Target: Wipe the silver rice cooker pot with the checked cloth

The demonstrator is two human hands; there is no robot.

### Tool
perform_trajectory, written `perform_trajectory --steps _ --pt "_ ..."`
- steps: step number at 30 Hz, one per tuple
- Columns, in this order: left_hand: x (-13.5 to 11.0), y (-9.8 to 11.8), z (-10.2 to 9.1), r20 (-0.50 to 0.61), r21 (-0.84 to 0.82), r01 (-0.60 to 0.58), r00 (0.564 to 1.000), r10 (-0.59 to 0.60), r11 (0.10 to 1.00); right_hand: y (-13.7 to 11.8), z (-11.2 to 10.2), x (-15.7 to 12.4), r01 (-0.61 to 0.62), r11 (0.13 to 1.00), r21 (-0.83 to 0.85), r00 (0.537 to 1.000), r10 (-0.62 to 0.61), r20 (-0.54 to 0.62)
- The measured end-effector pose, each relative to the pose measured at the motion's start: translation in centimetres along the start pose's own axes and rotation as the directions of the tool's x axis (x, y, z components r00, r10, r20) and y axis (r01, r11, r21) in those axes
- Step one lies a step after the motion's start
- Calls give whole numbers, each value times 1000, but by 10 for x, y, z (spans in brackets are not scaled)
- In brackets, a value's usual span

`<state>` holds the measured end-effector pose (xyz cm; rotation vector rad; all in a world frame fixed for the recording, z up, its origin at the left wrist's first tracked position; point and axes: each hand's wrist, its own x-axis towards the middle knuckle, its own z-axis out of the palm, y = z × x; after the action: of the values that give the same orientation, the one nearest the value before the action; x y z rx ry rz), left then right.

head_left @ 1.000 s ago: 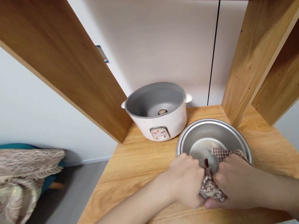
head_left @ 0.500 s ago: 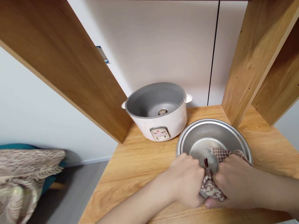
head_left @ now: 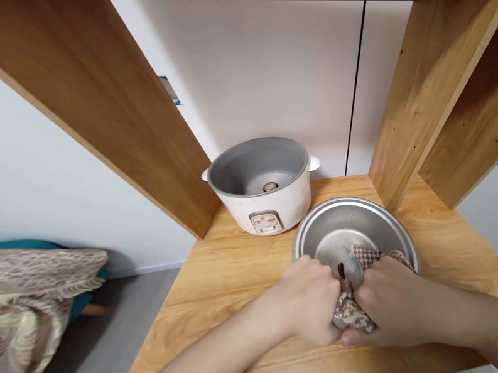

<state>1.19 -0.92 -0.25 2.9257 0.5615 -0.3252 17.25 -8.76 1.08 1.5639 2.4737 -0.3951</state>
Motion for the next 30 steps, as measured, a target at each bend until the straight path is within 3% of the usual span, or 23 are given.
perform_trajectory --steps 4,10,18,30 --pt "0 1 -2 25 7 5 1000 -5 1000 -1 1 -1 -43 999 -16 999 43 -2" --pt "0 1 -1 11 21 -1 1000 1 1000 6 1 2 1 998 57 997 -5 73" --pt "0 0 2 -34 3 -11 999 11 1000 2 -1 0 4 999 53 1000 -5 14" --pt "0 -1 3 -37 5 -14 999 14 1000 3 1 1 -7 997 76 1000 6 14"
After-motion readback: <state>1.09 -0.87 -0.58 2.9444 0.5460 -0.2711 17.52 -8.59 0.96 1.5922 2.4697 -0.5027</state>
